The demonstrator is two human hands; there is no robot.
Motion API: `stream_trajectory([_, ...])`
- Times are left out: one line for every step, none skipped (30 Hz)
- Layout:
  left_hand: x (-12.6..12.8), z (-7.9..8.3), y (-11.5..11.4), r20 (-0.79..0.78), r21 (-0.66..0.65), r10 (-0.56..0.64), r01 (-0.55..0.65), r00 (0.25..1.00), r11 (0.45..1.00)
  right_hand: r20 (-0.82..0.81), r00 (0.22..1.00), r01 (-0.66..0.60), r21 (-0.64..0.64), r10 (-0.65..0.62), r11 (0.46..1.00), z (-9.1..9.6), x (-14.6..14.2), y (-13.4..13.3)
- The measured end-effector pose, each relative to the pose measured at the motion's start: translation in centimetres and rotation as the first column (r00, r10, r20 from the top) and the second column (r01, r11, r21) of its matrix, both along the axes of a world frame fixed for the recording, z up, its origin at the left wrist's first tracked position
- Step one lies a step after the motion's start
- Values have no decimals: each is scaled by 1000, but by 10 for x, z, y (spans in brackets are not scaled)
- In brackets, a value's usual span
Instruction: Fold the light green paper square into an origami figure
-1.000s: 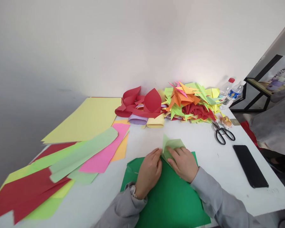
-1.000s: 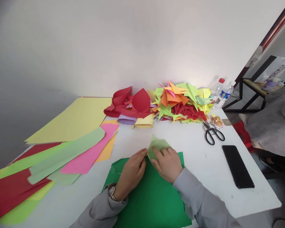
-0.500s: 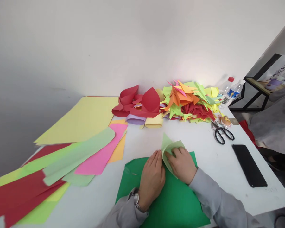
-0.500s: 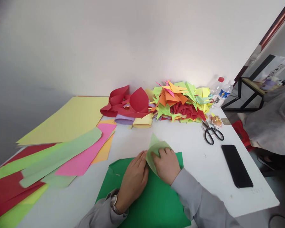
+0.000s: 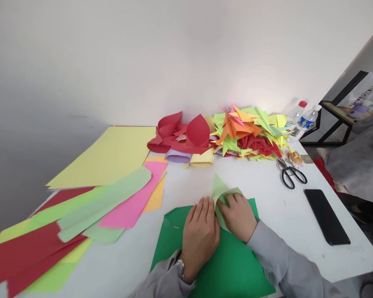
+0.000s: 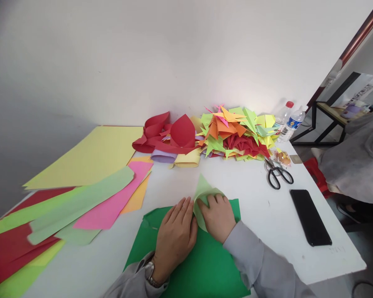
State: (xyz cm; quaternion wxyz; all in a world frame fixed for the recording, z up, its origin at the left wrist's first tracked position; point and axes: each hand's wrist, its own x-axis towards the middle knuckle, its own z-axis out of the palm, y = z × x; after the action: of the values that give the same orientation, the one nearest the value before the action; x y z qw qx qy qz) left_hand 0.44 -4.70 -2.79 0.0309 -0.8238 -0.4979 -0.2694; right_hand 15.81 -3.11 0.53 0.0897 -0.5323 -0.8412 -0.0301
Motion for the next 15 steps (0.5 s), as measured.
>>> stream_trajectory([1,2,-1,7,10,-4,4,1000,1000,0,1000,1,-3,-1,1000,0,0,0])
stream_trajectory([2,3,-3,15,17,-13,13,1000,1000,-2,1000,1,-6,-1,1000,-1,1,0])
stream_trajectory([3,5,-5,21,20,-24,24,999,1000,-5,1000,2,-9,-2,1000,-1,1,0])
stream_trajectory([4,6,-6,23,21,-34,34,999,999,-9,1000,2,-9,-2,1000,-1,2,0])
stream_trajectory([4,8,-8,23,22,-39,38,999,999,-13,1000,2,-6,-2,1000,-1,2,0])
stream_trajectory([5,10,-10,22,22,-40,39,999,999,-17,1000,2,-1,-2,1000,-1,2,0])
stream_trajectory([5,11,-11,22,22,-39,39,999,999,-20,1000,0,5,0,1000,-1,3,0])
stream_trajectory([6,13,-13,22,24,-39,38,999,999,-21,1000,-1,11,1,1000,-1,3,0])
stream_trajectory([6,14,-14,20,30,-37,36,999,999,-20,1000,-1,14,1,1000,-1,3,0])
stream_trajectory([6,15,-15,16,39,-35,35,999,999,-17,1000,0,15,1,1000,-2,4,0])
stream_trajectory([6,16,-16,9,54,-35,35,999,998,-13,1000,1,13,0,1000,-2,4,0])
stream_trajectory([6,17,-16,3,70,-36,36,999,997,-10,1000,1,11,0,1000,-2,4,0])
stream_trajectory([7,17,-17,-3,85,-37,37,999,996,-8,1000,-1,10,1,1000,-3,4,0])
stream_trajectory([7,17,-17,-7,97,-41,42,999,994,-8,1000,-2,12,2,1000,-3,5,0])
stream_trajectory([7,18,-17,-10,105,-50,50,999,993,-9,1000,-5,15,5,1000,-3,5,0])
